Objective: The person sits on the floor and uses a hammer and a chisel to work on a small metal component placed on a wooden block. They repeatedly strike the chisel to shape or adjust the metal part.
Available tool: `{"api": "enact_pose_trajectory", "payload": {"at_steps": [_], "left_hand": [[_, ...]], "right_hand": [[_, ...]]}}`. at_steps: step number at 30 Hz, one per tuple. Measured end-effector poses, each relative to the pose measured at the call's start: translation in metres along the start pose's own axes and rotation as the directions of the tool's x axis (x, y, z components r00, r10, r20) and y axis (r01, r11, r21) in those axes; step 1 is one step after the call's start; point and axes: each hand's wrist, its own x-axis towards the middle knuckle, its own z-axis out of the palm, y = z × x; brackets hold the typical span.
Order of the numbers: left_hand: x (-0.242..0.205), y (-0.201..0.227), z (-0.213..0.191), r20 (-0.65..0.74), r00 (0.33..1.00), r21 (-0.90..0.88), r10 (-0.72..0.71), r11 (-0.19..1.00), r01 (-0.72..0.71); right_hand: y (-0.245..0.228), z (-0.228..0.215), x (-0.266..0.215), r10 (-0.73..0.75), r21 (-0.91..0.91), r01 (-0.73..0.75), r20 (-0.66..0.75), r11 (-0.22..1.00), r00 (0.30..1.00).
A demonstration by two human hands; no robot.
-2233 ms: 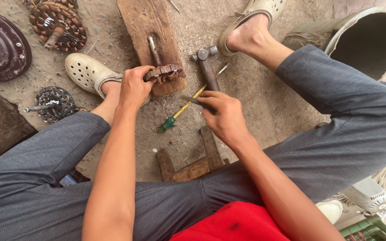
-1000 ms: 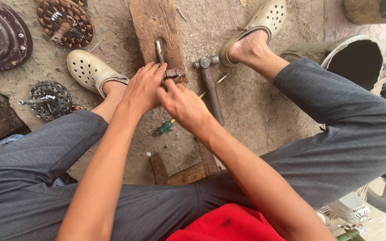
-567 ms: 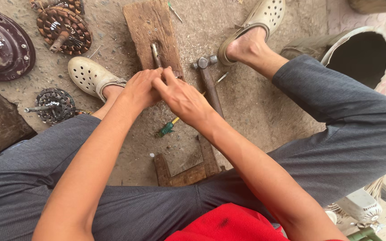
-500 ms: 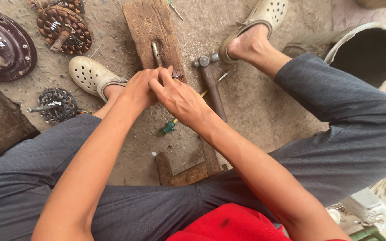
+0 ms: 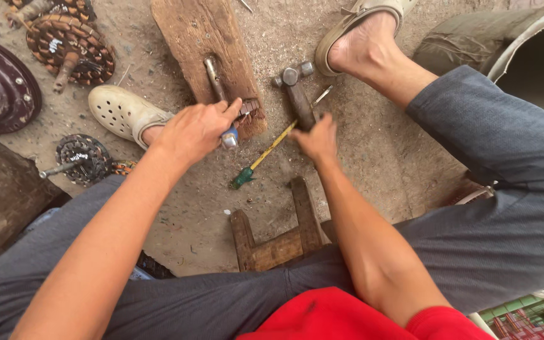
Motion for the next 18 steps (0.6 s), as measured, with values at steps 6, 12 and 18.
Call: {"api": "enact_pose_trajectory", "payload": {"at_steps": [6, 12, 18], "left_hand": [[0.006, 0.001, -0.003, 0.005, 1.000, 0.009, 0.017, 1.000, -0.017], [0.000, -0.010, 0.015, -0.083, 0.995, 0.042, 0.063, 0.997, -0.059], [0.003, -0.013, 0.027, -0.118, 0.993, -0.003, 0.029, 1.000, -0.029]], "right_hand": [[0.042, 0.015, 0.003, 0.080, 0.018, -0.079, -0.054, 0.997, 0.995], [-0.030, -0.057, -0.044, 0.022, 0.130, -0.014, -0.059, 0.991, 0.998], [-0.068, -0.170, -0.148, -0.260, 0.353, 0.190, 0.160, 0.916, 0.952]]}}
